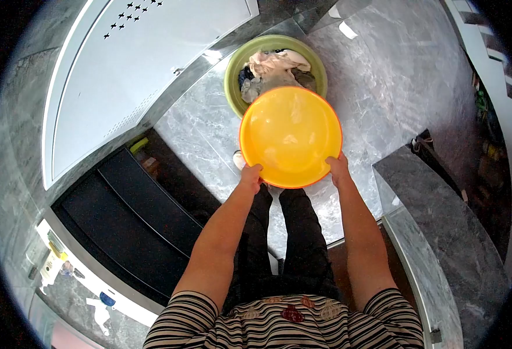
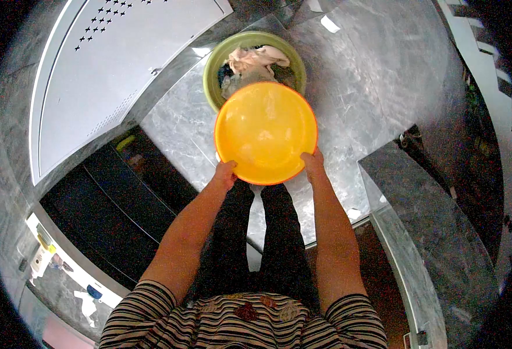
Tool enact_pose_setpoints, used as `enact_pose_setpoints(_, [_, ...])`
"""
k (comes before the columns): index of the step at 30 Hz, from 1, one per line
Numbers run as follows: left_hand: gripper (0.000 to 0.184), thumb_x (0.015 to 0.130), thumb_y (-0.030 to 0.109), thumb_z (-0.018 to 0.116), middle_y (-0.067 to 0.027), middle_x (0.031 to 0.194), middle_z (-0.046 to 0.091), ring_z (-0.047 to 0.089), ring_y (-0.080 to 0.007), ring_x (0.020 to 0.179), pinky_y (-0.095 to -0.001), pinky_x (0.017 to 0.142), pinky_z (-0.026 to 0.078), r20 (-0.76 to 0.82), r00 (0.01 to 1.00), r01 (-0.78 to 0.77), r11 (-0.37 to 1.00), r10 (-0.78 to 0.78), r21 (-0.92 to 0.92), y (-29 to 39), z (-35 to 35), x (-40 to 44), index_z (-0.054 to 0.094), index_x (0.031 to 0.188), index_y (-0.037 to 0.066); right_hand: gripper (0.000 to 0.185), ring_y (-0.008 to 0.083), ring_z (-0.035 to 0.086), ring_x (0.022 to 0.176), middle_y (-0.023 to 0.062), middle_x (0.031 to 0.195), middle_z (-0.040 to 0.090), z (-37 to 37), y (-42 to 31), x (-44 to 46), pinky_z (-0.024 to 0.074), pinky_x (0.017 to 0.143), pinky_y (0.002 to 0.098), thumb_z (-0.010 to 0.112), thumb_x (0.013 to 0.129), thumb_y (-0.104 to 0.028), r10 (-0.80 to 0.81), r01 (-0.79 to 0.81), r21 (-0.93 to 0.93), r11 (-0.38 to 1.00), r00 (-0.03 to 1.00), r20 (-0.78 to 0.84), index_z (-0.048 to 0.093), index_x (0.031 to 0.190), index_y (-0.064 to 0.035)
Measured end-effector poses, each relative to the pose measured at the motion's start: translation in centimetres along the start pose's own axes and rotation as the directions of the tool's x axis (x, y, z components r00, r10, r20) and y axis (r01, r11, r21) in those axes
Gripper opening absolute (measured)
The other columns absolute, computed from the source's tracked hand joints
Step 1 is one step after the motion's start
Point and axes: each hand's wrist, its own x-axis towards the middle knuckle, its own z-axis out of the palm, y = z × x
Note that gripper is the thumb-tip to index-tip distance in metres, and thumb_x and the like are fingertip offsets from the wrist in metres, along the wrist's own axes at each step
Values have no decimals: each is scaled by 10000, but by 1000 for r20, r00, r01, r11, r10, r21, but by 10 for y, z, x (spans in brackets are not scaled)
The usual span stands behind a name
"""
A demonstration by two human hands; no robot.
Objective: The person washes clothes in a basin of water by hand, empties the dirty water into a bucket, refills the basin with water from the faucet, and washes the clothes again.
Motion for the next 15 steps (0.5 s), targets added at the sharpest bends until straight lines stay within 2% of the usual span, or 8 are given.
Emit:
enact_pose_setpoints(4, [459,748,-26,510,-14,988,610,616,-169,801,-261,565,478,8,1000,4,999,-4,45,5,-1,-3,526,1179,129,512,223,584,1010,92,1116,601,4,1,1,450,885,312,503,716,28,-68,68,-11,998,997,22,496,1227,0])
enact_pose_setpoints(9, [464,745,-39,512,-32,1002,609,617,-185,806,-280,580,491,107,989,-91,989,103,-114,7,-3,6,519,1184,112,468,229,602,971,102,1078,615,19,-14,7,463,858,302,502,731,43,-68,68,-24,997,998,-8,508,1199,13])
enact_pose_setpoints(10, [464,745,-39,512,-32,1002,609,617,-185,806,-280,580,491,105,989,-91,989,103,-118,10,-2,6,519,1184,112,466,228,602,969,102,1080,614,23,-18,7,463,854,303,501,730,41,-69,69,-35,997,998,11,509,1195,15])
enact_pose_setpoints(12, [445,756,-33,517,-43,996,607,616,-194,804,-287,589,495,-46,999,-3,999,1,-43,15,-1,10,524,1178,107,465,227,601,968,102,1081,612,28,-21,15,464,850,304,500,728,40,-69,70,-51,996,997,31,511,1192,17])
enact_pose_setpoints(15, [431,763,-25,524,-55,984,608,613,-202,788,-299,588,496,-1,999,-48,996,49,-69,19,-4,20,524,1174,102,470,226,603,959,105,1082,610,32,-19,30,466,841,310,499,722,34,-110,113,-93,989,993,36,510,1192,18])
